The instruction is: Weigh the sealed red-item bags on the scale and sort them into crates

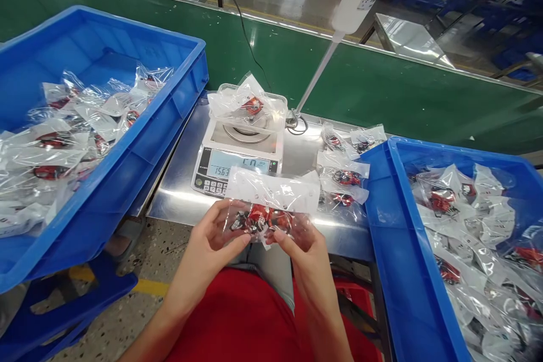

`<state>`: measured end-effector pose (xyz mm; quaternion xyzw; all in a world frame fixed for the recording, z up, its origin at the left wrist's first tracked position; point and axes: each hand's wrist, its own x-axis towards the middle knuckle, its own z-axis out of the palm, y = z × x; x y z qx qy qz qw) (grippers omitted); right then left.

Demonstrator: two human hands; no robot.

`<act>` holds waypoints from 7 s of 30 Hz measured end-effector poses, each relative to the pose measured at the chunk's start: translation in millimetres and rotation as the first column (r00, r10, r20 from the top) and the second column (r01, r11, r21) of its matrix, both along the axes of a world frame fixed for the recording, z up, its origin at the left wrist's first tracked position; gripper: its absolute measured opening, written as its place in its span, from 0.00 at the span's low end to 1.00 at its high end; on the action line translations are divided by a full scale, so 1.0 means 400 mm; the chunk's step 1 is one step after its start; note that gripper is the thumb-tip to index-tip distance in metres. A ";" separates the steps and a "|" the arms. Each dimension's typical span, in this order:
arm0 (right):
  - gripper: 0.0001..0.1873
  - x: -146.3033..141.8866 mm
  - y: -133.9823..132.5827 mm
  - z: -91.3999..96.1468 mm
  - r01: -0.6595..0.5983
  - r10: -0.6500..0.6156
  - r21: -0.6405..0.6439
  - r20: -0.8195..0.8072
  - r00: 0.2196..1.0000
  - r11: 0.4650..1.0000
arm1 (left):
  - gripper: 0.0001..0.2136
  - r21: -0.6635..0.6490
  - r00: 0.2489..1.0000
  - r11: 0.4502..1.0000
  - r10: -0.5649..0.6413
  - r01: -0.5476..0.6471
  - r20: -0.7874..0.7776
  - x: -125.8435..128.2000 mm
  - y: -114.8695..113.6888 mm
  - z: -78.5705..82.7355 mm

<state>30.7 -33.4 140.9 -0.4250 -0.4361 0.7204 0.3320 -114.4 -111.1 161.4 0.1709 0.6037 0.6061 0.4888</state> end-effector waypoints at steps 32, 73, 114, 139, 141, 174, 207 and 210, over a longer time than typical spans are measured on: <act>0.12 0.092 0.026 0.050 0.136 -0.148 0.168 0.064 0.987 0.976 | 0.12 0.024 0.971 0.982 -0.183 0.189 -0.153 0.017 0.032 0.029; 0.12 0.096 0.027 0.072 0.040 -0.050 0.146 0.067 0.996 0.988 | 0.23 0.021 0.947 0.946 -0.322 0.322 0.002 0.007 0.021 0.042; 0.11 0.091 0.033 0.059 0.022 -0.035 0.167 0.074 0.997 0.986 | 0.15 -0.004 0.960 0.962 -0.271 0.272 -0.069 0.002 0.025 -0.002; 0.11 0.072 0.028 0.042 -0.014 0.006 0.129 0.063 0.998 0.992 | 0.17 0.007 0.951 0.953 -0.302 0.302 0.067 0.012 0.042 0.010; 0.12 0.073 0.027 0.040 -0.016 0.008 0.126 0.063 0.998 0.992 | 0.16 -0.002 0.959 0.960 -0.279 0.280 0.055 0.012 0.039 0.010; 0.14 0.051 0.006 0.072 -0.028 -0.002 0.229 0.129 0.992 0.973 | 0.20 0.025 0.986 0.986 -0.167 0.167 0.006 0.027 0.034 0.026; 0.14 0.044 -0.007 0.087 0.109 -0.120 0.233 0.037 0.992 0.966 | 0.13 0.116 0.995 0.988 -0.101 0.100 0.000 0.023 0.037 0.058; 0.13 0.036 -0.011 0.085 0.162 -0.180 0.246 0.052 0.982 0.956 | 0.14 0.102 0.992 0.987 -0.123 0.126 -0.035 0.024 0.034 0.053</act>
